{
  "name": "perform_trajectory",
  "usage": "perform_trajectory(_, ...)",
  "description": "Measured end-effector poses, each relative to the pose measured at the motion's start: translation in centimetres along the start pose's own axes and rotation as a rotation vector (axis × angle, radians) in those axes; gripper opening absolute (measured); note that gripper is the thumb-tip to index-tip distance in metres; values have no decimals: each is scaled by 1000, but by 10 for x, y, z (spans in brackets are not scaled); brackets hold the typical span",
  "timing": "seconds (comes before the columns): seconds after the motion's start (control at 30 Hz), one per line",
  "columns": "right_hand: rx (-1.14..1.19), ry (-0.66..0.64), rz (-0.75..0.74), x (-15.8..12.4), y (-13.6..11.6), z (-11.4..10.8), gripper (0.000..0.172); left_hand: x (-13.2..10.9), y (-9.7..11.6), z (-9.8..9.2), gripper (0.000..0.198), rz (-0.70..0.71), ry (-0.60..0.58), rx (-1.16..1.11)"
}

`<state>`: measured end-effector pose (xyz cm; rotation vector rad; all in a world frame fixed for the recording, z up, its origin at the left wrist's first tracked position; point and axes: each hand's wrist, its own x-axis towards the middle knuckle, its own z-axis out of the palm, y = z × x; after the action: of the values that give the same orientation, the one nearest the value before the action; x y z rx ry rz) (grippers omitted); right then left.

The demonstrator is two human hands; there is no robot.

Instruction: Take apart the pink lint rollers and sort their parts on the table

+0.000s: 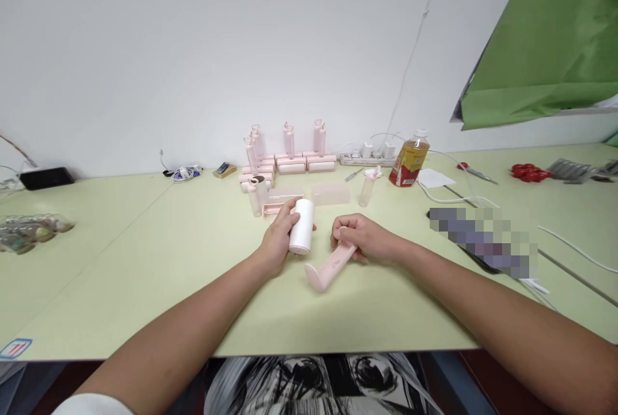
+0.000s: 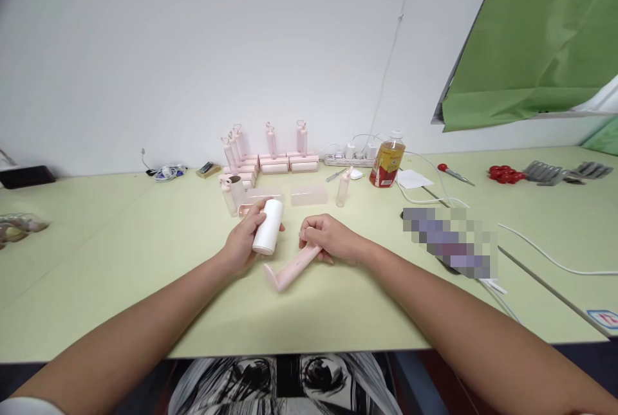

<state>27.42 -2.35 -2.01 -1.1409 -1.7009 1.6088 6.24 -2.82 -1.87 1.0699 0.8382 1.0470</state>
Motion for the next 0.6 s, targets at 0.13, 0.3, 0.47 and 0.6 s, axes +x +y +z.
perform_trajectory(0.13,221,-63,-42,1,2,0,30,-3,-1,4,63,-9,-50,5)
perform_trajectory(0.3,284,-88,-53,-1,-1,0,38,-6,-2,4,60,-22,-98,36)
perform_trajectory(0.47,316,-62,-47,0,1,0,44,-5,-6,1,55,41,-145,122)
perform_trajectory(0.6,347,-68,-57,2,3,1,46,-4,-7,0,55,45,-139,154)
